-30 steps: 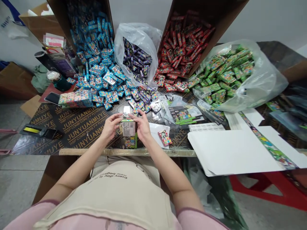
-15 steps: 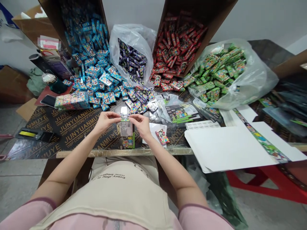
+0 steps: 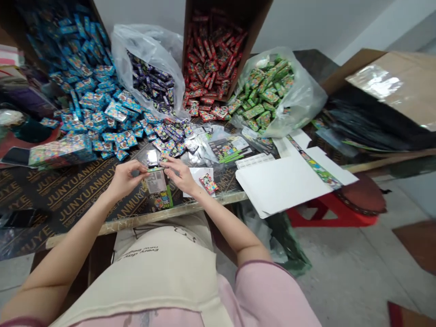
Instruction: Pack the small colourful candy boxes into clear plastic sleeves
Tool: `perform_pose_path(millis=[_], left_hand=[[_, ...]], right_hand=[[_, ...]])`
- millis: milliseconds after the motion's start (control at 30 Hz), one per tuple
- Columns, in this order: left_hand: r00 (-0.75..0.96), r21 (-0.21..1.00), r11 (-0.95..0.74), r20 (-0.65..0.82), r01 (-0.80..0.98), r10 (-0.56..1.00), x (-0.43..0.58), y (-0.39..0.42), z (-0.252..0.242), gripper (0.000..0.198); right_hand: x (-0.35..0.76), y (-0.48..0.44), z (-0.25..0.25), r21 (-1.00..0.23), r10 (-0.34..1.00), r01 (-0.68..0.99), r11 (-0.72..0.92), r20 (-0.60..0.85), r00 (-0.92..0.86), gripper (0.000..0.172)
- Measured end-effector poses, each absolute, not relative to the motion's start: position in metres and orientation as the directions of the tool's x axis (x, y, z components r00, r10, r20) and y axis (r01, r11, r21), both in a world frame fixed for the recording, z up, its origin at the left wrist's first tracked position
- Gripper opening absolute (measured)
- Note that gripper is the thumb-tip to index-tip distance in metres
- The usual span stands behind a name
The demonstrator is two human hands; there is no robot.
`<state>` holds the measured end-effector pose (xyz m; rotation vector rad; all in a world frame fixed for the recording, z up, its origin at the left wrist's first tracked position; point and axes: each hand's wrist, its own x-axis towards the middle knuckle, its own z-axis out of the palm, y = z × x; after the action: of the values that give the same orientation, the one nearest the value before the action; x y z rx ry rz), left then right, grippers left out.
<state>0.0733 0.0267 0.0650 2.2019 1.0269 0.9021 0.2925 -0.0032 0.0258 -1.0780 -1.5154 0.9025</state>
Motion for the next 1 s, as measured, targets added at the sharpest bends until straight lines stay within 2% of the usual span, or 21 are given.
perform_pose_path(millis=[67, 133, 167, 233, 300, 433, 667, 1000], left_hand=[[0.544, 0.634, -0.605, 0.325, 0.482, 0.774, 0.074, 0.028, 0.063, 0.017], [0.579, 0.592, -0.633, 0.315, 0.499, 0.752, 0.074, 0.028, 0.061, 0.025], [0.583, 0.587, -0.638, 0.318, 0.498, 0.748, 0.075, 0.028, 0.06, 0.026], [0.581, 0.6, -0.638, 0.326, 0.483, 0.746, 0.075, 0.027, 0.059, 0.026], [0.571, 0.622, -0.627, 0.329, 0.469, 0.752, 0.075, 0.026, 0.058, 0.024], [0.54, 0.652, -0.607, 0.341, 0.454, 0.77, 0.077, 0.027, 0.054, 0.023], [0.501, 0.653, -0.601, 0.367, 0.462, 0.784, 0.078, 0.025, 0.05, 0.022], [0.432, 0.659, -0.565, 0.377, 0.496, 0.819, 0.082, 0.02, 0.046, 0.023]], right_hand=[[0.323, -0.001, 0.013, -0.894, 0.938, 0.34, 0.29, 0.336, 0.083, 0.025], [0.359, 0.001, -0.004, -0.827, 0.898, 0.545, 0.137, 0.336, 0.285, 0.02], [0.376, 0.001, -0.013, -0.771, 0.887, 0.635, 0.046, 0.324, 0.329, 0.019], [0.403, 0.002, -0.029, -0.638, 0.911, 0.765, -0.091, 0.258, 0.323, 0.017], [0.417, 0.0, -0.042, -0.518, 0.95, 0.844, -0.136, 0.173, 0.259, 0.016], [0.417, -0.003, -0.056, -0.405, 0.976, 0.909, -0.095, 0.142, 0.166, 0.014], [0.412, -0.006, -0.065, -0.353, 0.98, 0.935, 0.03, 0.194, 0.042, 0.021], [0.417, -0.005, -0.059, -0.33, 0.984, 0.943, -0.043, 0.151, 0.098, 0.021]])
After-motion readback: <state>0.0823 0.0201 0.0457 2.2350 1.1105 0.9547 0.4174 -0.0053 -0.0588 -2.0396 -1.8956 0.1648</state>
